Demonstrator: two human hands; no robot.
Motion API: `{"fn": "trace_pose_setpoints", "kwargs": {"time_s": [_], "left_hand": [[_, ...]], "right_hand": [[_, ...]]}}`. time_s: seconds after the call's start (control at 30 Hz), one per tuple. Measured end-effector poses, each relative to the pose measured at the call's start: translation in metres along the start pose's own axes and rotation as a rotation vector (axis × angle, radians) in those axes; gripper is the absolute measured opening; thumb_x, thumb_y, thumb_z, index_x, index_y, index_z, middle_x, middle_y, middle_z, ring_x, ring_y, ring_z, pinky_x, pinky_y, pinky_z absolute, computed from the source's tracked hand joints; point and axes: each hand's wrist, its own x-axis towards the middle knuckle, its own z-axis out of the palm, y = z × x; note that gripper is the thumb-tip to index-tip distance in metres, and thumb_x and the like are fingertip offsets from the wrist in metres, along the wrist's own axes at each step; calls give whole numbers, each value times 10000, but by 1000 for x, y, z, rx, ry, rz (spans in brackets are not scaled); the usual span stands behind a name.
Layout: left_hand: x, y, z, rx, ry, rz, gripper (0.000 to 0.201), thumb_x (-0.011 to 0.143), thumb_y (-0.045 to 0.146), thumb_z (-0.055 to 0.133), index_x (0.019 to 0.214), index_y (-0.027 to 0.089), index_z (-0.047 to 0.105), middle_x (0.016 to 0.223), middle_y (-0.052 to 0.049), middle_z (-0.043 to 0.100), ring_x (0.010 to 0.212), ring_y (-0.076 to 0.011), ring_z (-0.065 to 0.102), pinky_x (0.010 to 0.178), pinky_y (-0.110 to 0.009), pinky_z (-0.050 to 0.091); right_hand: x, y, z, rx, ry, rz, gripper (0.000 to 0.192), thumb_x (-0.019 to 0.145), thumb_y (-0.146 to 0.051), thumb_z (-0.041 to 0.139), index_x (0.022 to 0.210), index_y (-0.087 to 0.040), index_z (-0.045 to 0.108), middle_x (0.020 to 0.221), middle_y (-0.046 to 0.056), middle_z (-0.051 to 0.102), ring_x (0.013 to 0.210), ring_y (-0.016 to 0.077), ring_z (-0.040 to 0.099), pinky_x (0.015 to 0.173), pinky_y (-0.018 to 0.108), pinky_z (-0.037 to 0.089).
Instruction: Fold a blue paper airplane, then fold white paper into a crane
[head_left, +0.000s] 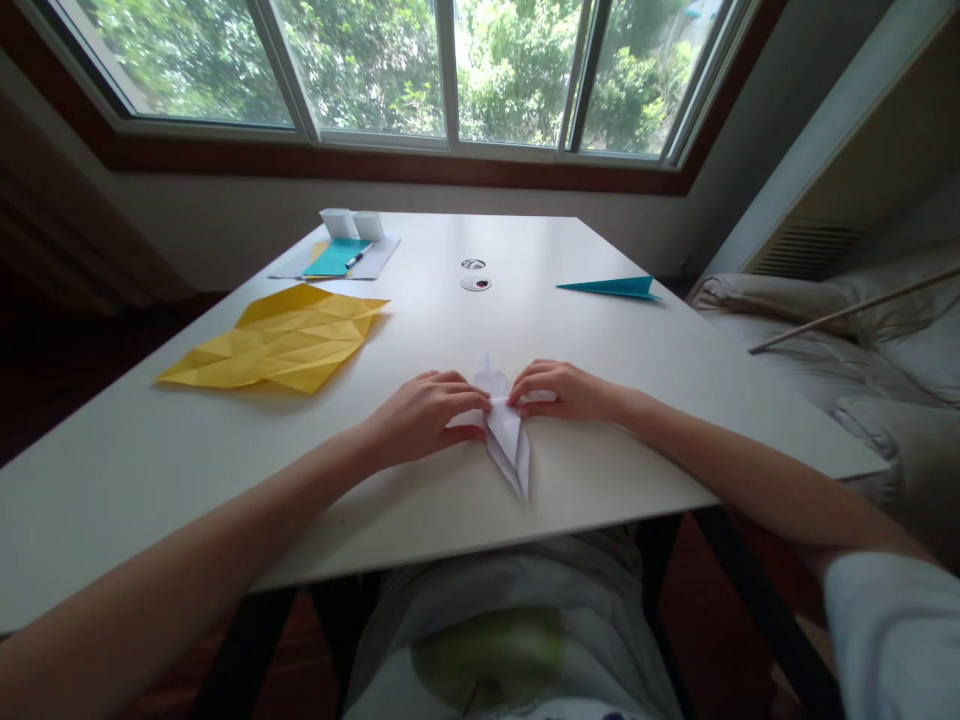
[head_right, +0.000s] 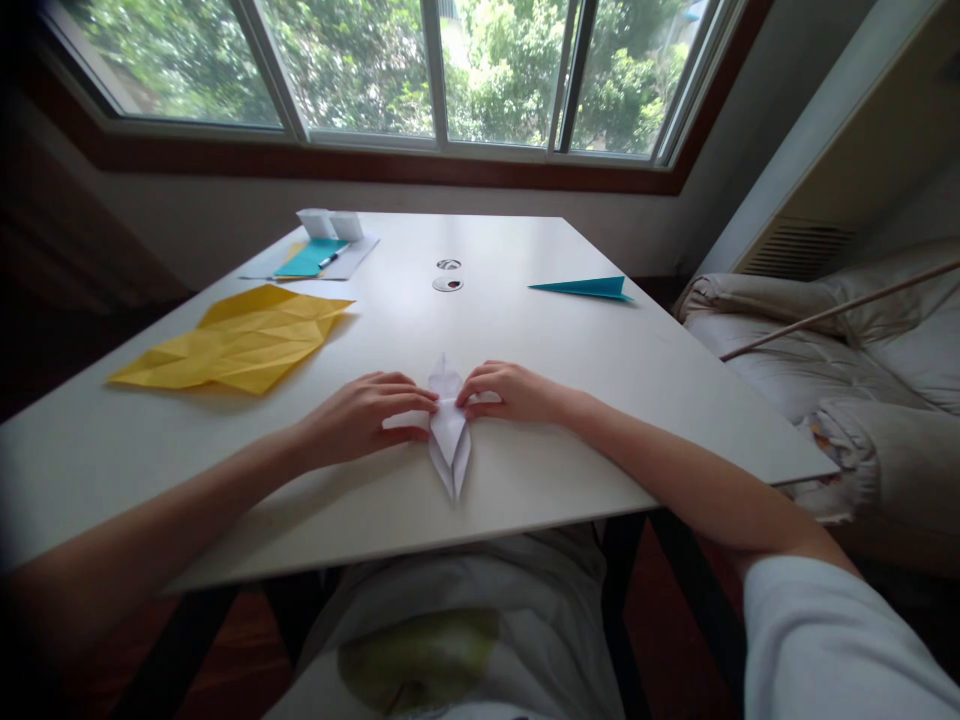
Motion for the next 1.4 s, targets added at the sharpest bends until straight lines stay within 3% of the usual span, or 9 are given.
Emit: {"fn": "trace_pose_setpoints", "kwargs": {"time_s": [0.33, 0.73, 1.0, 1.4], "left_hand": [[0, 4, -1, 167, -47, 94, 227, 898, 332, 456, 1018, 253, 631, 1077, 10, 665, 952, -154, 583, 796, -280, 396], [0, 16, -9, 251, -155, 49, 201, 897, 282, 444, 1010, 232, 602, 1089, -20, 651, 935, -171, 584, 758, -282, 412], [-3, 18, -9, 222, -159, 33, 204, 894, 276, 444, 1029, 251, 594, 1043, -39, 649, 917, -177, 576, 725, -284, 437], [-5, 33, -14, 392, -186, -4, 299, 911, 223, 366, 1138, 202, 560, 1102, -104, 563, 941, -222, 530, 772, -349, 439]], "right_hand": [[-1, 2, 2, -6, 13, -34, 194, 841, -288, 547, 950, -179, 665, 956, 78, 648, 894, 148, 563, 822, 280, 450], [0, 0, 3, -15, 19, -35, 179, 836, -269, 557, 934, -175, 673, 947, 81, 650, 883, 145, 563, 811, 277, 454], [2, -3, 2, -15, 14, -30, 185, 838, -273, 554, 935, -175, 676, 950, 83, 648, 885, 145, 564, 815, 275, 454], [2, -2, 3, -8, 25, -30, 178, 833, -273, 563, 930, -175, 676, 942, 79, 650, 883, 145, 568, 814, 282, 454]]}}
